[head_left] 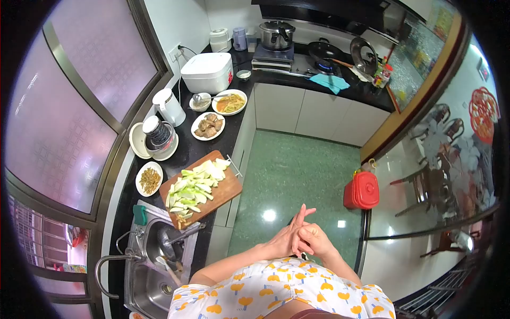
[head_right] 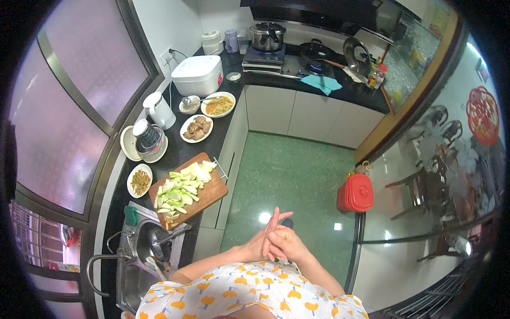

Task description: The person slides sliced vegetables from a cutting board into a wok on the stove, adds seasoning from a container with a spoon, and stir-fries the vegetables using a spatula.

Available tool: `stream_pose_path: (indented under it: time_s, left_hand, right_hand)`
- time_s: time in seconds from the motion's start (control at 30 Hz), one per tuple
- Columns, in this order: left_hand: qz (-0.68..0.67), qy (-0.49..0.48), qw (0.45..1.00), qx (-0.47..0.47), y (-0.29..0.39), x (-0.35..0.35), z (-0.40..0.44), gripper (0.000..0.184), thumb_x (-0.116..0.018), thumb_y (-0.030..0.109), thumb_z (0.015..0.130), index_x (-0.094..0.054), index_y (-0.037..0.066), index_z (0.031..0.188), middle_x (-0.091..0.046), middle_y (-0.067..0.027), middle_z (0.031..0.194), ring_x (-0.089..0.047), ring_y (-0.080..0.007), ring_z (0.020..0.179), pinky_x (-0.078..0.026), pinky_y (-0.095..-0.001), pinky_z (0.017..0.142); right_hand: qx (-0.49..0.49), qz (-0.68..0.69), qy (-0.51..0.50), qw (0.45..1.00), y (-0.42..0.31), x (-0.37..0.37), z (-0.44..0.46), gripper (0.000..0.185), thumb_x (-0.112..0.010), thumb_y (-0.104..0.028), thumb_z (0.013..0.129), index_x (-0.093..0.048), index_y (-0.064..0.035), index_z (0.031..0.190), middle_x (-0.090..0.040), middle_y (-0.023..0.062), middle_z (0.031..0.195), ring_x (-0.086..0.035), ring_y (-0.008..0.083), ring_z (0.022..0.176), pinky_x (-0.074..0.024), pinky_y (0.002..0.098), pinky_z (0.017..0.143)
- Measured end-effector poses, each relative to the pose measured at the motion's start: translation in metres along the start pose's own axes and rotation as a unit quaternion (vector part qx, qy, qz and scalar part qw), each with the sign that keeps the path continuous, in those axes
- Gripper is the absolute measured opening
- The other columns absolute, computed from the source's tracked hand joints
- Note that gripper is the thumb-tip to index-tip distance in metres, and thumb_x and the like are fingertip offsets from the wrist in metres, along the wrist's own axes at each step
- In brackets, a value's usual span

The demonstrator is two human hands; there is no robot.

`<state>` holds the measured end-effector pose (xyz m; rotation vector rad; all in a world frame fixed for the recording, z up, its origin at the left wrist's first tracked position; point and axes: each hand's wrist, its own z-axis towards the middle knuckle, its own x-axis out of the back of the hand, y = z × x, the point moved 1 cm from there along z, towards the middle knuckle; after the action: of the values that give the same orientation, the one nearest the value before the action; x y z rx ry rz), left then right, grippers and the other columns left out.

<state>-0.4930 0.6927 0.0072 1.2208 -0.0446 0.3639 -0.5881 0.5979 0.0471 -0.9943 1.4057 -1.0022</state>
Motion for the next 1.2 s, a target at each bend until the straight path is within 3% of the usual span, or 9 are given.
stream_pose_path:
  time_s: [0.17,0.2,0.3,0.33,0.43,0.5,0.6,0.9,1.2]
  left_hand:
    - [-0.015,-0.028,0.994,0.107,-0.029,0.014,0.098,0.113,-0.069,0.009,0.075,0.020,0.020,0.144,-0.025,-0.0195,0.145,-0.053,-0.0296,0.113,-0.046,-0.0405,0.094]
    - [-0.128,-0.038,0.982,0.137,-0.036,0.015,0.116,0.104,-0.065,0.014,0.080,0.016,0.018,0.145,-0.025,-0.0184,0.145,-0.050,-0.0286,0.116,-0.044,-0.0402,0.095]
    - [-0.360,-0.039,0.915,0.176,-0.056,0.021,0.163,0.084,-0.052,0.031,0.091,0.007,0.012,0.147,-0.023,-0.0162,0.146,-0.040,-0.0271,0.126,-0.038,-0.0401,0.101]
    - [-0.375,-0.021,0.912,0.163,-0.060,0.019,0.177,0.080,-0.047,0.037,0.092,0.004,0.009,0.147,-0.022,-0.0160,0.147,-0.034,-0.0276,0.131,-0.035,-0.0405,0.103]
    - [-0.416,-0.009,0.892,0.177,-0.068,0.020,0.216,0.074,-0.041,0.040,0.095,-0.006,-0.001,0.145,-0.020,-0.0157,0.149,-0.021,-0.0250,0.138,-0.030,-0.0404,0.107]
    - [-0.449,-0.028,0.862,0.234,-0.079,0.019,0.237,0.073,-0.042,0.042,0.095,-0.010,-0.001,0.145,-0.021,-0.0153,0.148,-0.023,-0.0241,0.137,-0.029,-0.0401,0.108]
    - [-0.368,-0.048,0.906,0.201,-0.092,0.031,0.266,0.069,-0.046,0.039,0.093,-0.017,0.001,0.142,-0.027,-0.0153,0.144,-0.028,-0.0240,0.135,-0.029,-0.0397,0.109]
    - [-0.209,-0.087,0.956,0.185,-0.132,0.102,0.357,0.070,-0.057,0.031,0.086,-0.022,-0.002,0.137,-0.033,-0.0202,0.138,-0.039,-0.0310,0.128,-0.033,-0.0418,0.107]
    - [-0.019,-0.154,0.974,0.166,-0.193,0.198,0.457,0.058,-0.061,0.040,0.085,-0.040,0.002,0.123,-0.054,-0.0197,0.118,-0.053,-0.0311,0.112,-0.042,-0.0408,0.095]
  right_hand:
    - [-0.015,-0.139,0.063,0.988,-0.056,0.107,0.029,0.039,-0.043,-0.030,0.096,-0.066,-0.0024,0.081,-0.055,0.0016,0.055,-0.051,0.0105,0.051,-0.0434,0.0261,0.057]
    - [0.047,-0.142,0.118,0.982,-0.064,0.127,0.036,0.032,-0.046,-0.024,0.094,-0.067,-0.0028,0.082,-0.056,0.0031,0.056,-0.053,0.0127,0.056,-0.0434,0.0288,0.060]
    - [0.206,-0.476,0.247,0.819,-0.096,0.185,0.064,0.024,-0.051,-0.020,0.090,-0.065,-0.0027,0.081,-0.058,0.0063,0.069,-0.055,0.0193,0.077,-0.0436,0.0314,0.069]
    - [0.176,-0.504,0.263,0.804,-0.104,0.195,0.073,0.018,-0.052,-0.017,0.087,-0.065,-0.0052,0.088,-0.060,0.0071,0.083,-0.053,0.0255,0.090,-0.0413,0.0354,0.080]
    - [0.208,-0.585,0.263,0.739,-0.108,0.218,0.104,0.019,-0.053,-0.018,0.085,-0.063,-0.0069,0.096,-0.059,0.0077,0.095,-0.052,0.0282,0.093,-0.0405,0.0380,0.082]
    - [0.209,-0.607,0.231,0.731,-0.107,0.239,0.122,0.027,-0.050,-0.027,0.086,-0.063,-0.0084,0.100,-0.059,0.0080,0.102,-0.051,0.0293,0.098,-0.0388,0.0401,0.084]
    - [0.203,-0.627,0.216,0.721,-0.101,0.275,0.146,0.037,-0.045,-0.039,0.088,-0.065,-0.0084,0.096,-0.060,0.0077,0.100,-0.053,0.0289,0.099,-0.0389,0.0406,0.084]
    - [0.212,-0.599,0.212,0.742,-0.124,0.362,0.234,0.036,-0.056,-0.040,0.079,-0.066,-0.0067,0.087,-0.062,0.0081,0.091,-0.056,0.0286,0.092,-0.0435,0.0393,0.078]
    - [0.151,-0.567,0.201,0.785,-0.142,0.438,0.331,0.045,-0.044,-0.044,0.090,-0.066,-0.0046,0.085,-0.062,0.0112,0.080,-0.056,0.0313,0.077,-0.0456,0.0400,0.067]
